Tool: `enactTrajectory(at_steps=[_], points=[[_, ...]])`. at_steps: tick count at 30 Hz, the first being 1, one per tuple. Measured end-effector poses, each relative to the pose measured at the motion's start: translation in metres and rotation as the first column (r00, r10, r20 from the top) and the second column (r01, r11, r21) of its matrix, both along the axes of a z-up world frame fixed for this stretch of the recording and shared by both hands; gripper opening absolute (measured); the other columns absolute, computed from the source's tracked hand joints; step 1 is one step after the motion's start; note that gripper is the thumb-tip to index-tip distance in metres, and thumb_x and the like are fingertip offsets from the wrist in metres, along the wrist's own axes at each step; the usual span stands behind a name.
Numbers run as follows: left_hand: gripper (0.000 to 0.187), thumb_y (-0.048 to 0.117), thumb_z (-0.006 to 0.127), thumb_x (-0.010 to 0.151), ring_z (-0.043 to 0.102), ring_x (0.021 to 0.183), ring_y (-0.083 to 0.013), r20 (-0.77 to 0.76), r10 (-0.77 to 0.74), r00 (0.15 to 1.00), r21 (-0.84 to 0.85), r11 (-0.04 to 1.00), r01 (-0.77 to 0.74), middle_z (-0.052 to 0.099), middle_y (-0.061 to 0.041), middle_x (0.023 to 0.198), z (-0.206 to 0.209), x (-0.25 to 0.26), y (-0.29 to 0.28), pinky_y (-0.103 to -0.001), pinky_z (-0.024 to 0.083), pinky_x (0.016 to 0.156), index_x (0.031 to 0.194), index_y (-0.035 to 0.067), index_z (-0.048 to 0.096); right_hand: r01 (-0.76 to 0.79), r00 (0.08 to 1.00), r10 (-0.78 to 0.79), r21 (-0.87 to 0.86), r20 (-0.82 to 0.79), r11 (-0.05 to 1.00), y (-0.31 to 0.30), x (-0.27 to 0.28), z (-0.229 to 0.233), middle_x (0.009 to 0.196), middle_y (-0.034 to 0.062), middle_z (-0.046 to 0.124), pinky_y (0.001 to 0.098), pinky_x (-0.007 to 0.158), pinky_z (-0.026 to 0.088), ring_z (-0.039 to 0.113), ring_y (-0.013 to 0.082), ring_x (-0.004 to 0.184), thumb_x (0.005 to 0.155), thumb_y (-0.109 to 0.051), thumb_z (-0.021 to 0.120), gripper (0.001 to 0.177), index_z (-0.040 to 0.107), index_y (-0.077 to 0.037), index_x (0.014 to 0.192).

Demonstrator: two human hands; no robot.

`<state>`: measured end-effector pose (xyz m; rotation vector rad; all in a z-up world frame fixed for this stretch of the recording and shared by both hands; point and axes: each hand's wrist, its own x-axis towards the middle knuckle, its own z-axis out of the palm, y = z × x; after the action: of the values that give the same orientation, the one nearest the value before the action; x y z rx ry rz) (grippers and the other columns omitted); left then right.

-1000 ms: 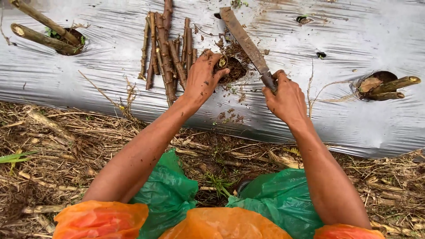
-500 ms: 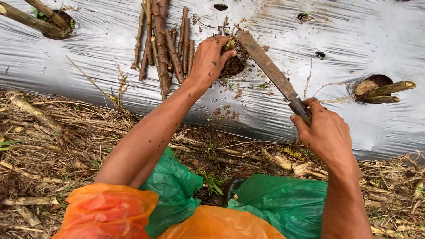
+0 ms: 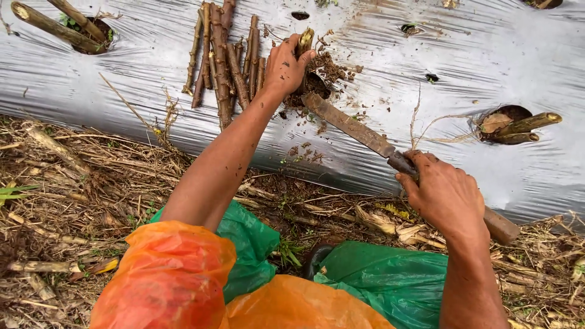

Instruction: The person clears a hole in a plastic mulch sheet, then uses a machete to widen the opening. They place a plant stem into the hole and pack soil around it with their hands.

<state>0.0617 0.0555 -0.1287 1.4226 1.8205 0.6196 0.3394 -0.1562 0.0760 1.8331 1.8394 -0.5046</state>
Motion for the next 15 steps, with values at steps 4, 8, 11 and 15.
enactTrajectory(at_steps=[4,8,11,15], points=[[0.048,0.025,0.075,0.098,0.076,0.083,-0.0249,-0.016,-0.257,0.966,0.186,0.949,0.255,0.076,-0.020,0.108,0.034,-0.004,-0.028,-0.044,0.064,0.087,0.139,0.006,0.060,0.001,1.000,-0.002,0.051,0.011,0.999,-0.002,-0.001,0.002,0.103,0.0139,0.074,0.0563,0.077,0.057,0.073,0.0409,0.087,0.103,-0.045,0.052,0.036,0.057,-0.017,0.124],[0.032,0.025,0.074,0.103,0.066,0.060,-0.0193,-0.255,-0.544,0.799,0.180,0.785,0.592,0.071,-0.013,0.080,0.034,-0.009,-0.046,-0.033,0.063,0.057,0.125,0.003,0.064,0.000,1.000,0.000,0.000,0.023,1.000,0.002,-0.009,0.010,0.102,0.0108,0.074,0.0529,0.079,0.058,0.073,0.0356,0.088,0.105,-0.043,0.051,0.033,0.057,-0.019,0.125],[0.030,0.028,0.076,0.103,0.060,0.049,-0.0162,-0.307,-0.577,0.757,0.277,0.707,0.651,0.066,-0.006,0.065,0.030,-0.012,-0.050,-0.031,0.058,0.049,0.113,0.003,0.064,0.010,0.999,-0.009,-0.019,0.040,1.000,0.012,-0.017,0.020,0.106,0.0142,0.074,0.0547,0.081,0.056,0.072,0.0401,0.092,0.103,-0.043,0.052,0.034,0.059,-0.018,0.126],[0.033,0.025,0.077,0.100,0.074,0.057,-0.0160,-0.059,-0.404,0.913,0.356,0.846,0.397,0.080,-0.021,0.090,0.024,-0.016,-0.033,-0.028,0.064,0.048,0.124,0.003,0.070,-0.105,0.976,0.121,-0.098,0.179,0.990,0.044,-0.038,0.040,0.095,0.0067,0.075,0.0470,0.079,0.061,0.072,0.0266,0.082,0.108,-0.044,0.042,0.037,0.059,-0.016,0.127]])
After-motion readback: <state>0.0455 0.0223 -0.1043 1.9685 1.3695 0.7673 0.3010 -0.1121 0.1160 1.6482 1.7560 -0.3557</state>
